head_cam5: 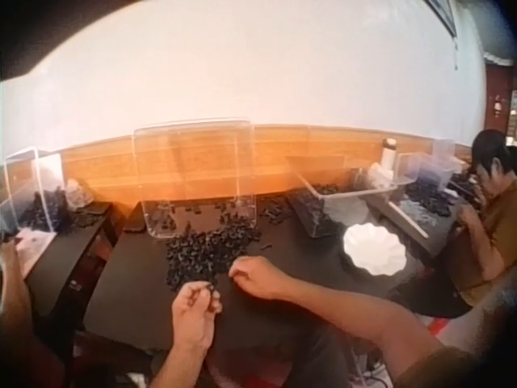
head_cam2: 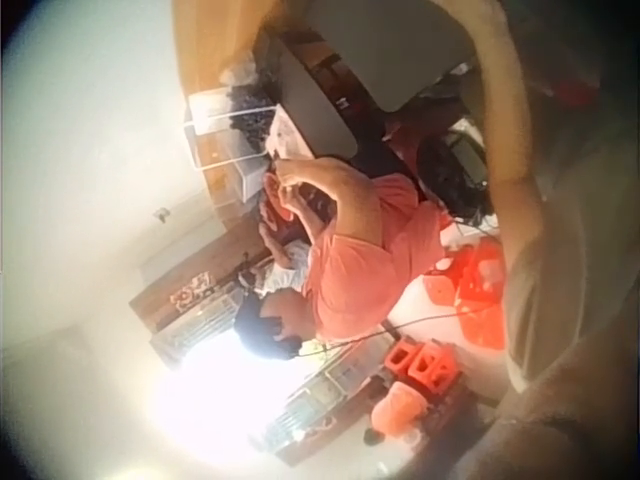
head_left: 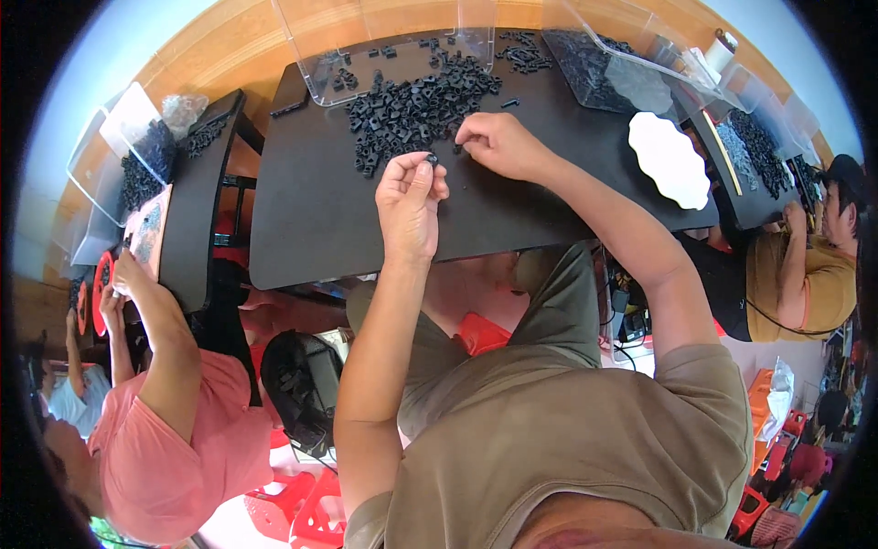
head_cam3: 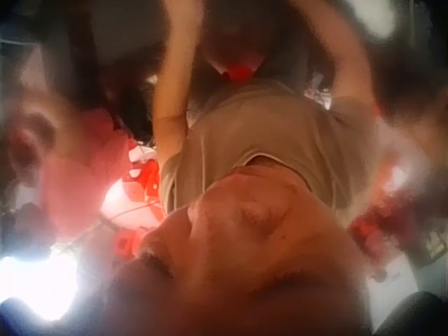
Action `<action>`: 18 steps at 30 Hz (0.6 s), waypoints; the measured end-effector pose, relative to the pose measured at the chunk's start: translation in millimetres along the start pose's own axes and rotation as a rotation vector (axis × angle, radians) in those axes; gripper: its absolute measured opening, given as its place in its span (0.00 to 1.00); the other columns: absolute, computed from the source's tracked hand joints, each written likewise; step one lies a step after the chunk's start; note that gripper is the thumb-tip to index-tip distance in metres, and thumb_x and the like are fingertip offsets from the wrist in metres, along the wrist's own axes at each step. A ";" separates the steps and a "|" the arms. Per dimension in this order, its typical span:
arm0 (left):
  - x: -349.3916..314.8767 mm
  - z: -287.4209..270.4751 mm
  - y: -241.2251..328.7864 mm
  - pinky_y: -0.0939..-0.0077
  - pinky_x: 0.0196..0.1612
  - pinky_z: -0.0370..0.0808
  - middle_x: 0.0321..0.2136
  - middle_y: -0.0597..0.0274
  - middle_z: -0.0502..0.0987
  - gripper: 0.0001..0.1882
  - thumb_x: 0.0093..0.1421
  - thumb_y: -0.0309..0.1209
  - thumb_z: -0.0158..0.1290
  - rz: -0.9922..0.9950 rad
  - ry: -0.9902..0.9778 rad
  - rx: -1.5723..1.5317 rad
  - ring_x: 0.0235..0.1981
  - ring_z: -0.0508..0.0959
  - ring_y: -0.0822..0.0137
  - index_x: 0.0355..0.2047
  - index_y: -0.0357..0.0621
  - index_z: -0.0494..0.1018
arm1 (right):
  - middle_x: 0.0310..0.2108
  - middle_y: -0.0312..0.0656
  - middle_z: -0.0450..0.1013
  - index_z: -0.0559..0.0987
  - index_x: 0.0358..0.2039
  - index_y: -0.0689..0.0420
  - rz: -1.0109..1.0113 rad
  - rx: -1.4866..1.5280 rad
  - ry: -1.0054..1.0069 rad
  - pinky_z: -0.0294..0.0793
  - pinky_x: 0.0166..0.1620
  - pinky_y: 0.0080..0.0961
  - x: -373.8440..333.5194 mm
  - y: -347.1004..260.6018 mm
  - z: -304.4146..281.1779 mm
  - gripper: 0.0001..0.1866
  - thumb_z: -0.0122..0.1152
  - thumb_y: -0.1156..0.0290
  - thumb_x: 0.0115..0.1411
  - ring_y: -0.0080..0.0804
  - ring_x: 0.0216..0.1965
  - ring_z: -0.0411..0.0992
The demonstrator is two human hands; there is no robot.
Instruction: The person assembles small black plastic components by inserting pins into each piece by hand.
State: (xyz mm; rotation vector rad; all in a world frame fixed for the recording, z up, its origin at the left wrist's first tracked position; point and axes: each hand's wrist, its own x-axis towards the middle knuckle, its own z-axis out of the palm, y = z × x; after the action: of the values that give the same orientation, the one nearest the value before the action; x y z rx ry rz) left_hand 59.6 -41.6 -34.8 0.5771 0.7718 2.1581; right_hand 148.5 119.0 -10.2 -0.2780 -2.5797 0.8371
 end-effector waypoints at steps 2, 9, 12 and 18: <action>-0.1 1.7 0.8 0.84 0.27 0.69 0.26 0.60 0.74 0.05 0.58 0.24 0.49 -0.008 0.004 0.049 0.22 0.71 0.76 0.36 0.38 0.68 | 0.24 0.39 0.71 0.73 0.31 0.61 0.242 0.296 -0.077 0.71 0.24 0.24 -1.7 -0.4 -6.6 0.05 0.54 0.76 0.53 0.27 0.23 0.70; -2.7 6.2 3.5 0.85 0.26 0.68 0.25 0.61 0.73 0.04 0.58 0.25 0.49 -0.044 -0.080 0.168 0.21 0.70 0.77 0.34 0.38 0.68 | 0.25 0.37 0.69 0.72 0.33 0.63 0.290 1.056 -0.119 0.70 0.21 0.13 -12.7 -11.2 -17.8 0.05 0.50 0.76 0.57 0.18 0.21 0.68; -3.5 7.5 4.1 0.85 0.26 0.67 0.24 0.62 0.73 0.05 0.58 0.25 0.49 -0.068 -0.092 0.207 0.21 0.69 0.77 0.34 0.38 0.68 | 0.26 0.37 0.69 0.72 0.33 0.63 0.230 1.199 -0.157 0.70 0.20 0.13 -16.6 -20.1 -13.0 0.05 0.52 0.75 0.57 0.19 0.21 0.68; -4.2 10.0 4.9 0.86 0.24 0.67 0.23 0.62 0.73 0.05 0.58 0.26 0.49 -0.064 -0.113 0.195 0.19 0.69 0.76 0.34 0.38 0.69 | 0.23 0.37 0.69 0.71 0.32 0.63 0.151 1.258 -0.067 0.68 0.18 0.14 -21.0 -25.4 -7.7 0.06 0.56 0.75 0.55 0.20 0.20 0.68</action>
State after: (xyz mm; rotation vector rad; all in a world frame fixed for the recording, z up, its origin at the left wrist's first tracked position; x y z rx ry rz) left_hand 65.8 -44.0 -24.9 0.7570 0.9314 1.9870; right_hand 169.2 96.2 3.8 -0.0427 -1.6112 2.2779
